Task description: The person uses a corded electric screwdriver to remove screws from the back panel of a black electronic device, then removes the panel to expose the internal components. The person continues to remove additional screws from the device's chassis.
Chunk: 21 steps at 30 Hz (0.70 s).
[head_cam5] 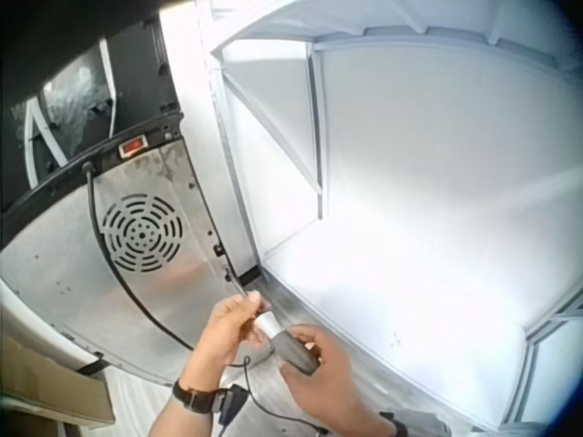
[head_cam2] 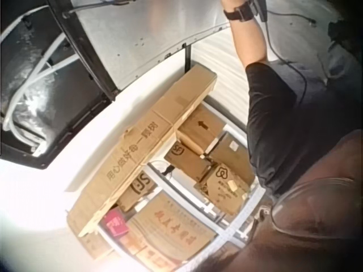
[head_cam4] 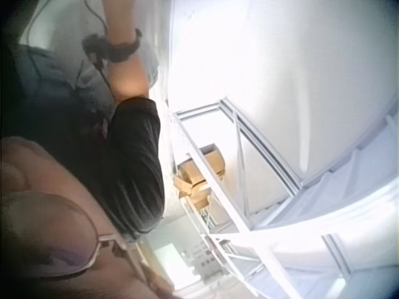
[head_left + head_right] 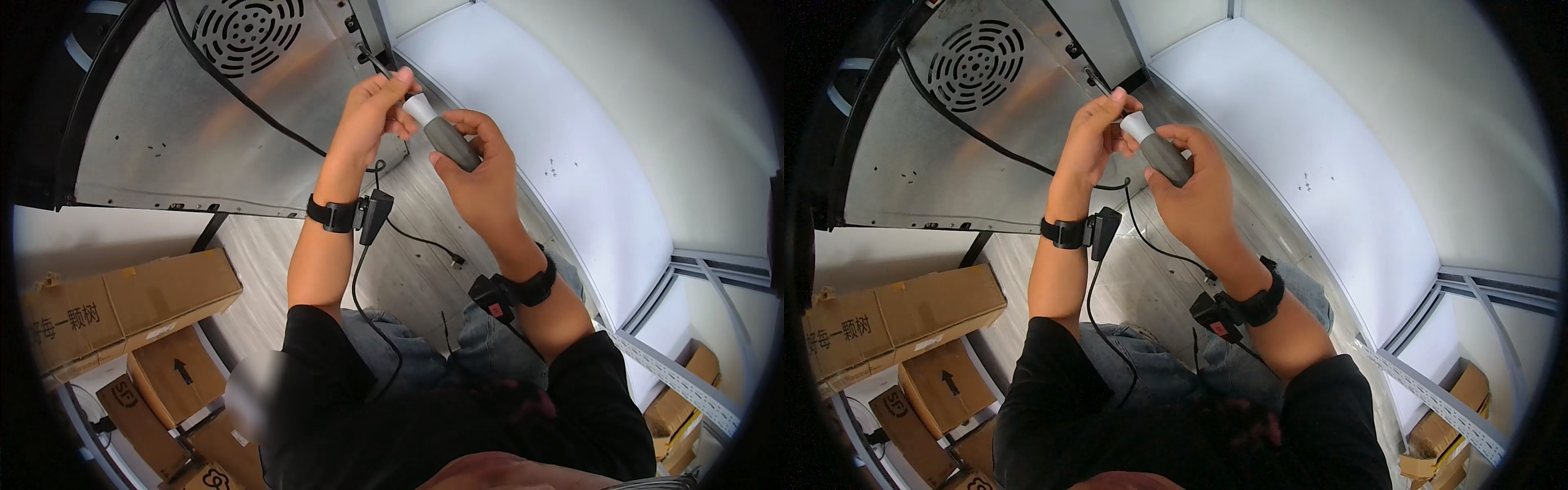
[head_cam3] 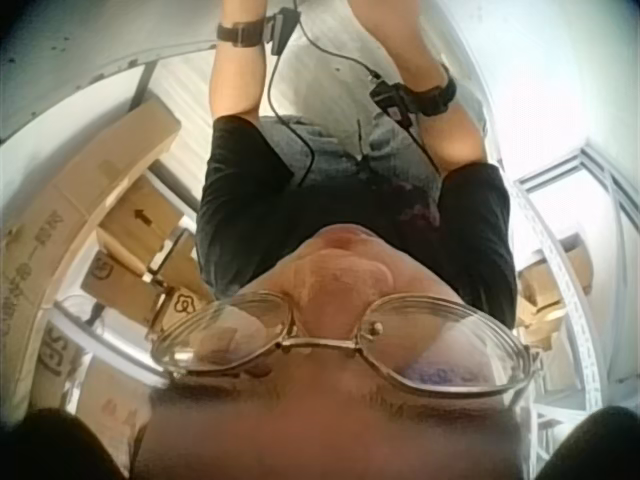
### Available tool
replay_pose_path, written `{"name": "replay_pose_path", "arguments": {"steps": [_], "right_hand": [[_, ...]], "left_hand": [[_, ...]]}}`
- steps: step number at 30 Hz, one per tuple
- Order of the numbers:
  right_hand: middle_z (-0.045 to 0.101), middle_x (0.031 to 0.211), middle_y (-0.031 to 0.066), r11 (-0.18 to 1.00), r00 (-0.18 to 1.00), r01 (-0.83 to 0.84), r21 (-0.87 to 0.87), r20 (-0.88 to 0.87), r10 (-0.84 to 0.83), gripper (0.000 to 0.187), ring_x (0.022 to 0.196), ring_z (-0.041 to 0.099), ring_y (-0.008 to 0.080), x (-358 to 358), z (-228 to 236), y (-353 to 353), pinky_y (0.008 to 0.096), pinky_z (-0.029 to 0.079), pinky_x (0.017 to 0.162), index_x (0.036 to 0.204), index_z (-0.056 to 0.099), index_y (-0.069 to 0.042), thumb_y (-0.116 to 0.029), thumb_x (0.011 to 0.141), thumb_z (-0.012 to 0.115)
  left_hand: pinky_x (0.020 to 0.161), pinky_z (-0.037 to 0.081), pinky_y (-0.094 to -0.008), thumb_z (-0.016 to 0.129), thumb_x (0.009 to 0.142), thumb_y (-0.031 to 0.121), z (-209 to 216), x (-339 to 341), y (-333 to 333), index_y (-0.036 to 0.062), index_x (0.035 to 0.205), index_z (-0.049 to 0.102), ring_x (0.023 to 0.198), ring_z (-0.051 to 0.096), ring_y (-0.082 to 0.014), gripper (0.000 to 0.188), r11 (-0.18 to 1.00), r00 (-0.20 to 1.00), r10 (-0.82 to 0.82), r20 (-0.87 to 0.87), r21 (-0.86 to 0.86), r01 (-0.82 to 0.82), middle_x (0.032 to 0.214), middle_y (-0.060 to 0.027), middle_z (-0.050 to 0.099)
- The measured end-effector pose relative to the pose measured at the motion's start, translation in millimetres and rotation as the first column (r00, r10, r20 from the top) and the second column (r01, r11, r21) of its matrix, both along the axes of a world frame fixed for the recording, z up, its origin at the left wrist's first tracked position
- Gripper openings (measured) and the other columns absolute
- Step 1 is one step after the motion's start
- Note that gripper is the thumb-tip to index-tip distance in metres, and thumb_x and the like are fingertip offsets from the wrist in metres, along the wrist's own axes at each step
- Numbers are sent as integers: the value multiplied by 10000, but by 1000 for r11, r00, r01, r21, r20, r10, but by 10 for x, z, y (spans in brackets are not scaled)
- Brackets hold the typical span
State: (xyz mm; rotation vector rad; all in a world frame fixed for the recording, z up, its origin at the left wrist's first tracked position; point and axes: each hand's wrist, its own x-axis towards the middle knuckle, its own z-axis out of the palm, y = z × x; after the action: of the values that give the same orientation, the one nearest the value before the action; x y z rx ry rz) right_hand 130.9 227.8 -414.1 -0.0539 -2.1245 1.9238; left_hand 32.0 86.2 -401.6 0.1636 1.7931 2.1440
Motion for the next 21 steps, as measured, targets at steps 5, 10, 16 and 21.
{"name": "replay_pose_path", "arguments": {"steps": [5, 10, 16, 21], "right_hand": [[543, 979, 107, 954, 979, 93, 286, -198, -36, 439, 942, 541, 239, 20, -36, -37, 354, 459, 758, 1124, 516, -53, -38, 721, 689], [549, 997, 116, 834, 920, -149, -531, 234, 313, 386, 888, 586, 218, -27, 94, 107, 322, 472, 701, 1137, 495, -31, -93, 783, 637], [559, 1019, 127, 850, 900, -194, -490, 257, 353, 415, 866, 604, 193, -52, 94, 147, 286, 468, 680, 1144, 488, -22, -36, 762, 648], [559, 998, 123, 976, 986, -13, 216, -159, 48, 454, 849, 601, 192, -68, -104, 43, 287, 461, 670, 1161, 480, -20, -6, 745, 660]], "left_hand": [[434, 465, -202, 675, 844, 215, 27, 9, -19, 0, 876, 588, 493, 589, -105, 233, 1000, 1000, -13, 18, 22, 13, 665, -35, 585], [459, 476, -201, 672, 841, 158, -8, -33, -106, 4, 940, 579, 527, 605, -106, 205, 993, 997, -82, -2, 86, 82, 675, -36, 597], [490, 488, -194, 650, 858, 156, 6, 1, -84, -6, 1013, 570, 555, 613, -107, 238, 993, 996, -85, -41, 80, 88, 739, -68, 621], [511, 495, -214, 666, 838, 125, 58, 80, 8, -21, 1001, 569, 565, 593, -110, 240, 997, 998, -55, -30, -61, 53, 699, -36, 596]]}}
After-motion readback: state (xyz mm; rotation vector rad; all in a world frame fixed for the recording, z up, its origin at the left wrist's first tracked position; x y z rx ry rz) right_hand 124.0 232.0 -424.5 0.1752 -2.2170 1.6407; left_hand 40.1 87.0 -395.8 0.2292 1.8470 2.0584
